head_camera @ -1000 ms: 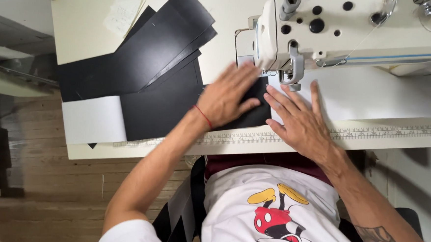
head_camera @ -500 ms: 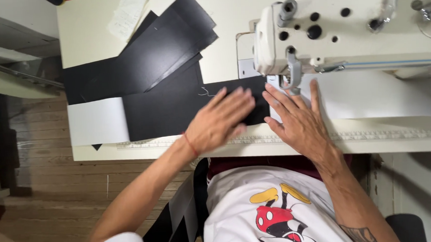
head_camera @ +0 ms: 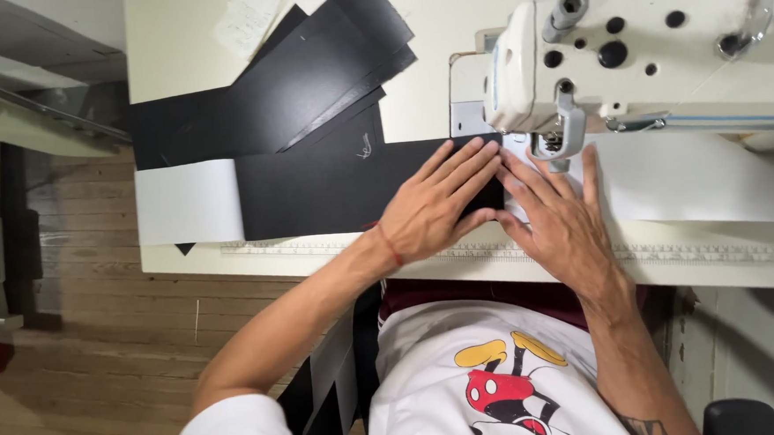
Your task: Aligning leather pieces with paper templates and trimming them with scissors in a workshop
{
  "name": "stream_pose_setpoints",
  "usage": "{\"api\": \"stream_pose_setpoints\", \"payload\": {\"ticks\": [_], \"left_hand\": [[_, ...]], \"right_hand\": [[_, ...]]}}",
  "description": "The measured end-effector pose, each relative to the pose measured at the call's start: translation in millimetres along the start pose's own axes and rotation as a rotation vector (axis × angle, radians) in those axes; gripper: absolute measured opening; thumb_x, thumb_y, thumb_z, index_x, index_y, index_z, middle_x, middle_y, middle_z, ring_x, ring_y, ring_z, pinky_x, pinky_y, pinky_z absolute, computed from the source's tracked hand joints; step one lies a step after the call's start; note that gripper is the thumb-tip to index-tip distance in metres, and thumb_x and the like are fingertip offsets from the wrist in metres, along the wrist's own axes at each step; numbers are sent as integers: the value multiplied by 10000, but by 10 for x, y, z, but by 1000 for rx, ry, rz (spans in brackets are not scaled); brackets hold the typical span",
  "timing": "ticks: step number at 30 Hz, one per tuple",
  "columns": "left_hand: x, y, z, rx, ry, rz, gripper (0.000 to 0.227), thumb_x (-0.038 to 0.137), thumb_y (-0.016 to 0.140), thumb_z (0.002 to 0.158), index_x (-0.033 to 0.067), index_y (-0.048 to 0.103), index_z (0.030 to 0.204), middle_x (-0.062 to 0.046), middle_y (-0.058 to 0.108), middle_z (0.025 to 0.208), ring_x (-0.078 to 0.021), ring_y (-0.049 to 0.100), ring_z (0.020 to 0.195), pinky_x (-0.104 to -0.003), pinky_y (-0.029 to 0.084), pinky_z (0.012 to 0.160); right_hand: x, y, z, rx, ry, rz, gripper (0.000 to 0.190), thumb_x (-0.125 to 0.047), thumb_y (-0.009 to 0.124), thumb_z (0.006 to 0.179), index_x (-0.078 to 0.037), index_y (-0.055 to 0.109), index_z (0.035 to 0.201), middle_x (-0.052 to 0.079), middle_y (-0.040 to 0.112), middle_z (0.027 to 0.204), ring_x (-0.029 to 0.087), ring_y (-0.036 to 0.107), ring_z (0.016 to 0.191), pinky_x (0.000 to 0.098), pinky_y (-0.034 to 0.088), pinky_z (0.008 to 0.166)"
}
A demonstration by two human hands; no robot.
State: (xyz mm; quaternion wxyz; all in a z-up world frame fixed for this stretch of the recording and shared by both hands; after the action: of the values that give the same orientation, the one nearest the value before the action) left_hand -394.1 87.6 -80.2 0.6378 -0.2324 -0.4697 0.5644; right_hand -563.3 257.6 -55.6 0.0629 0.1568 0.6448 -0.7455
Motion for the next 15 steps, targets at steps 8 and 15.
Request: {"api": "stream_pose_setpoints", "payload": {"ticks": [8, 15], "left_hand": [[-74, 124, 85, -123, -14, 31, 783, 679, 625, 1155, 152, 585, 1734, -76, 560, 1811, -235, 467, 1729, -470, 277, 1480], [-88, 19, 161, -146, -9, 16, 759, 621, 584, 1183, 131, 556, 1763, -84, 543, 1835, -245, 444, 1746, -459, 253, 1481]], "right_hand": [[50, -53, 39, -16, 100, 59, 794, -689, 389, 1257, -102, 553, 1764, 165, 581, 1808, 359, 555, 1642, 682, -19, 1470], [113, 13, 69, -39, 93, -4, 794, -704, 440, 1241, -147, 528, 1801, 189, 558, 1815, 375, 502, 1693, 649, 20, 1483]]}}
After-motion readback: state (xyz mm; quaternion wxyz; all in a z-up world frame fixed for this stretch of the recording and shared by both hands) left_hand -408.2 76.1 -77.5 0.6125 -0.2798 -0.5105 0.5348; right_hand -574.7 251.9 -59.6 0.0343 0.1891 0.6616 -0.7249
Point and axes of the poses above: each hand's wrist, its own z-axis towards the middle knuckle, its own y-axis out of the palm, x = y × z, the point moved 2 cm from there along z, towards the middle knuckle
